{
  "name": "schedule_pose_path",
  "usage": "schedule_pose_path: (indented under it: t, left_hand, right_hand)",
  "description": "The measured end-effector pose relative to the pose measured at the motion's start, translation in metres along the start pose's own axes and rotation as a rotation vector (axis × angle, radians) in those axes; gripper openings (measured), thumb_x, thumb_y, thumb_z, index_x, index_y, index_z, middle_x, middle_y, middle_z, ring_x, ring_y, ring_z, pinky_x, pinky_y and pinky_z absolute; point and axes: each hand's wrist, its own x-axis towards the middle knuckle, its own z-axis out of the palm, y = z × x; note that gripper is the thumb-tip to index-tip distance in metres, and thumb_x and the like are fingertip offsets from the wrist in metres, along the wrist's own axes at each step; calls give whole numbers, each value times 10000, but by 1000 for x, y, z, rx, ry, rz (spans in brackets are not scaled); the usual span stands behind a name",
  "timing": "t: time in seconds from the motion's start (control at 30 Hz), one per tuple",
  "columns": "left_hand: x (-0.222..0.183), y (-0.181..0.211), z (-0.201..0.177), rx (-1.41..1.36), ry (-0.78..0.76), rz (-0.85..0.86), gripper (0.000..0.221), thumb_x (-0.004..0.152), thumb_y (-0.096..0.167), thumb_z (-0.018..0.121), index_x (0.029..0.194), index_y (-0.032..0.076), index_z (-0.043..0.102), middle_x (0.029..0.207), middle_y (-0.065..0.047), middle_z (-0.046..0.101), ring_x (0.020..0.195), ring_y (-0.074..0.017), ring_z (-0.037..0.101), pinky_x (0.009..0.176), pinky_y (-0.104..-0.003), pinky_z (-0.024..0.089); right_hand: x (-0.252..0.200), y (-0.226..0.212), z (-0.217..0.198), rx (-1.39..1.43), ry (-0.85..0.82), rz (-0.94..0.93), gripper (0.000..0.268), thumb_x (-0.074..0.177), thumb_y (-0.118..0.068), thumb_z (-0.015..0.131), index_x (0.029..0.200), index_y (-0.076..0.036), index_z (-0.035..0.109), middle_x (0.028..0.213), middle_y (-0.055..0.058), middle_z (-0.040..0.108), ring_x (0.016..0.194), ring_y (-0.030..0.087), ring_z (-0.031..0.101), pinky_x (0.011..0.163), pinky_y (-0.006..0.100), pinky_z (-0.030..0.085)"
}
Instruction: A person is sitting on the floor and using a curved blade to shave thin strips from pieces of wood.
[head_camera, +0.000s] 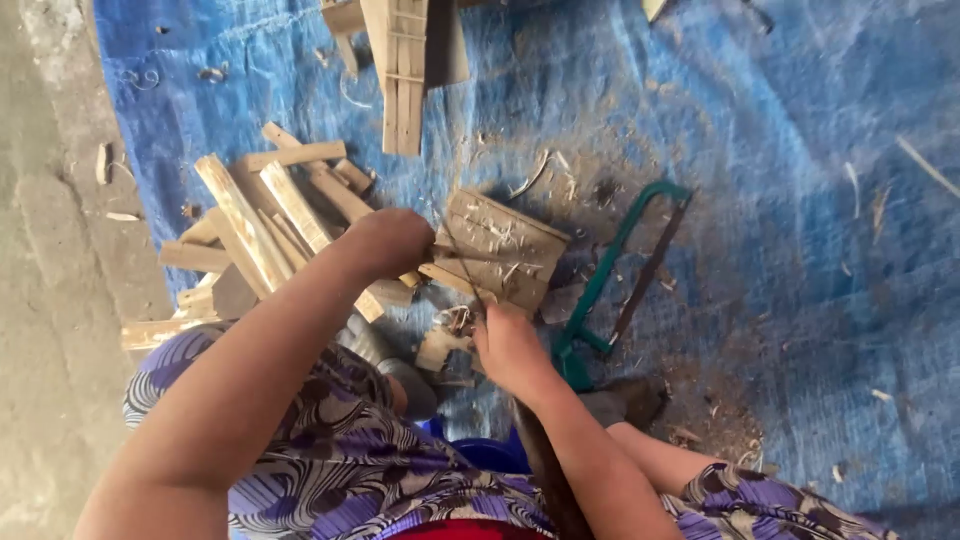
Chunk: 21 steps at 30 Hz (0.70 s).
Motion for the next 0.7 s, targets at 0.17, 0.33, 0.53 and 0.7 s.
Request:
schedule_pose_path:
  t: [0.17, 0.33, 0.53, 0.7]
  left_hand:
    - [18, -8, 16, 114, 42, 17, 199, 917, 244, 715, 1054, 130, 805, 920, -100, 775, 930, -304, 763, 829, -435, 623]
    - [1, -2, -1, 79, 24, -1, 210, 929, 260, 706, 1040, 112, 805, 919, -119, 778, 916, -317, 765, 829, -448, 621]
    - [10, -11, 12, 115, 33, 15, 192, 908, 245, 726, 1031, 118, 801, 911, -111, 777, 909, -309, 768, 820, -445, 625]
    - [0, -5, 3, 98, 4, -17, 201, 937, 249, 697, 1038, 102, 789, 930, -113, 782, 932, -316, 769, 819, -465, 624]
  right_hand:
    - [57, 95, 49, 88, 12, 75, 391, 1058, -205, 424, 1130, 126, 620, 802, 260, 630, 723, 355, 689, 550, 370, 594]
    - [5, -3, 2, 140, 22, 3, 376, 1033, -207, 466, 1075, 117, 652, 803, 306, 664, 763, 449, 706, 542, 426, 569]
    - [57, 83, 48, 1, -20, 92, 333, 999, -184, 485, 1026, 81, 685, 851, 271, 729, 809, 399, 747, 622, 437, 615]
    - [32, 44, 37, 58, 70, -57, 344, 981, -178, 543, 1028, 143, 658, 849, 401, 663, 762, 529, 684, 563, 528, 578]
